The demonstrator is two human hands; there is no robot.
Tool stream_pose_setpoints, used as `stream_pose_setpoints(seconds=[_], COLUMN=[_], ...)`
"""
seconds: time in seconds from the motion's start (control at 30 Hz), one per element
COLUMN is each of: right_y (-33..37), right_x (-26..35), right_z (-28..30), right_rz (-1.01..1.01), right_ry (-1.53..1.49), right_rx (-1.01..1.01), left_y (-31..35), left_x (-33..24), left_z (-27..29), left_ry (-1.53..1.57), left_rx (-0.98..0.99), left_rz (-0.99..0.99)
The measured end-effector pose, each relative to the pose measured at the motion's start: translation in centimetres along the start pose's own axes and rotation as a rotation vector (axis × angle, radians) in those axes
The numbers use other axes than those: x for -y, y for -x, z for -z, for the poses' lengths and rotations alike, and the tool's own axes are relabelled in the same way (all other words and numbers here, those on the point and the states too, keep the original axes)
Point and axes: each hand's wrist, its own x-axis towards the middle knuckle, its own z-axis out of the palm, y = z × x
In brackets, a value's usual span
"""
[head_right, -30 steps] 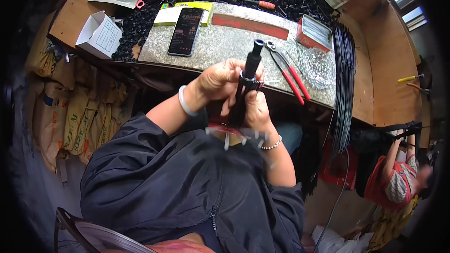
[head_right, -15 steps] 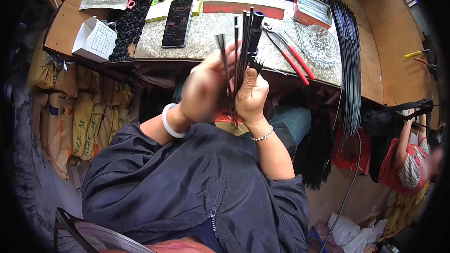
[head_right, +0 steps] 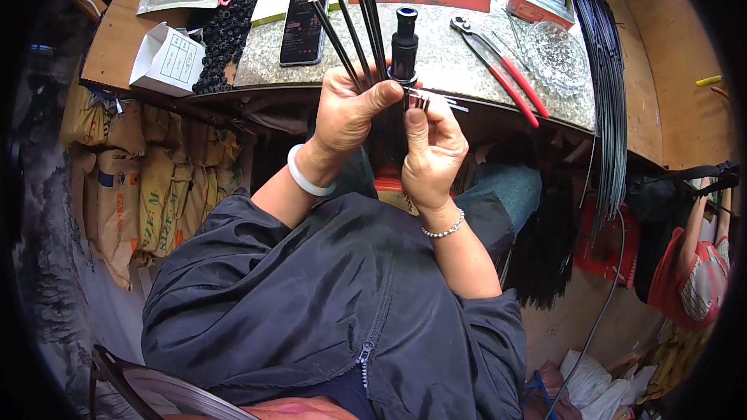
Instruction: Assembling thin black rods and a cylindrical base component at a factory workstation.
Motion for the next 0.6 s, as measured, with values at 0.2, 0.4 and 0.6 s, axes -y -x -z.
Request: stream_pose_setpoints(seconds=[0.2, 0.4, 0.6], right_y=[-0.2, -0.9, -0.8], right_x=[0.5, 0.1, 0.2], right_z=[-0.9, 0.5, 0.0], right_rz=[-0.042, -0.188, -0.223], right_ry=[-0.033, -0.202, -0.191], right_rx=[-0.002, 0.071, 0.060], left_y=[0.3, 0.6, 0.8], left_x=[0.0, 0.2, 0.7], left_z=[-0.4, 0.0, -0.5], left_ry=[-0.006, -0.008, -0.084], left_rx=[-0.041, -0.032, -0.083], left_rz=[-0.009, -0.017, -0.074])
